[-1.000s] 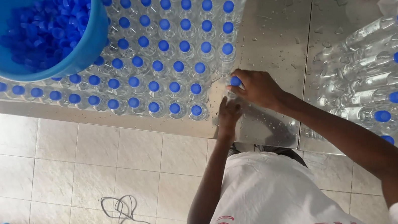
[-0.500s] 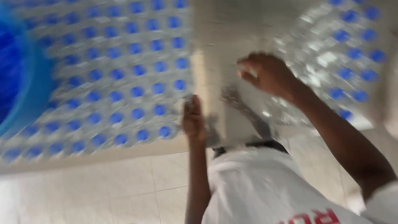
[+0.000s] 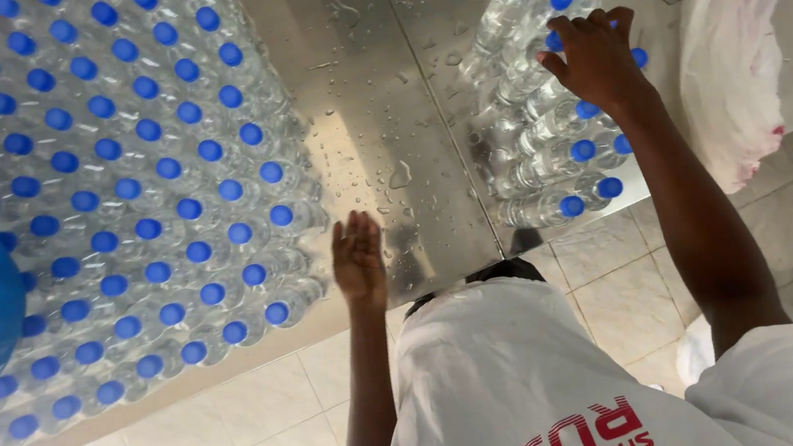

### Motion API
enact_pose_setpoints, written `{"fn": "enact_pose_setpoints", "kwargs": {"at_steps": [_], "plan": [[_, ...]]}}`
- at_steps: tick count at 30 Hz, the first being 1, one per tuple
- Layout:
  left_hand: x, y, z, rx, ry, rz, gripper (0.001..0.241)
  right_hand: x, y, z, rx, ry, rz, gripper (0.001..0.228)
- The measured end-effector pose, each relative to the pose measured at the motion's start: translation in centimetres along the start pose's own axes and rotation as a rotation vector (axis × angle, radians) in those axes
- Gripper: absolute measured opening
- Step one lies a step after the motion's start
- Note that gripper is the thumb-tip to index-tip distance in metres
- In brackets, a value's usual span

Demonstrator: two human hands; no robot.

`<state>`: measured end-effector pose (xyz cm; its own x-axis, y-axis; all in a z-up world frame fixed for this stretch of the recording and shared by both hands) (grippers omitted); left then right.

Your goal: Manually screwing plastic caps onto water bottles at a production station.

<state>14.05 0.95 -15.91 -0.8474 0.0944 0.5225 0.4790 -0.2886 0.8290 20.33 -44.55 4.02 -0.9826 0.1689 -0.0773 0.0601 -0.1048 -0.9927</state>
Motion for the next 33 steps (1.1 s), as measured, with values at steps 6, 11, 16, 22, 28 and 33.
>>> {"fn": "enact_pose_setpoints", "kwargs": {"at_steps": [6, 11, 16, 22, 28, 33], "plan": [[0.4, -3.3, -3.3, -0.354, 0.251, -0.331, 0.057, -1.0, 2.7, -1.3, 0.046, -0.016, -0.094, 0.043], [8.0, 10.2, -4.4, -1.208, 0.204, -0.474, 0.055, 2.7, -4.7, -11.8, 0.091, -0.215, -0.157, 0.042], [12.1, 18.5, -3.2, -1.646, 0.761, -0.978, 0.113, 5.9, -11.2, -18.1, -0.337, -0.472, -0.339, 0.034], [13.5, 19.0, -1.1, -1.638, -0.05, -0.92, 0.115, 8.1, -14.6, -23.3, -0.597, -0.475, -0.632, 0.045], [13.5, 16.5, 0.4, -1.49, -0.034, -0.943, 0.095, 9.5, -11.5, -24.4, -0.492, -0.562, -0.784, 0.044], [14.0, 16.2, 0.2, -1.589, -0.104, -0.962, 0.099, 10.2, -10.3, -25.8, -0.283, -0.905, -0.355, 0.046]]}}
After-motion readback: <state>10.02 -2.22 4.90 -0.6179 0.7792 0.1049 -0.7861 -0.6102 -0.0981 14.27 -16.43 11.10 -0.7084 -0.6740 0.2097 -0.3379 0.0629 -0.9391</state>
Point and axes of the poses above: each hand's wrist, its own x-axis away from the middle knuckle, its own y-axis out of the palm, z = x × y, the point moved 10 cm from there along -x, towards the middle knuckle, and after that the axes turned 6 degrees about y, right-handed, at the moved point
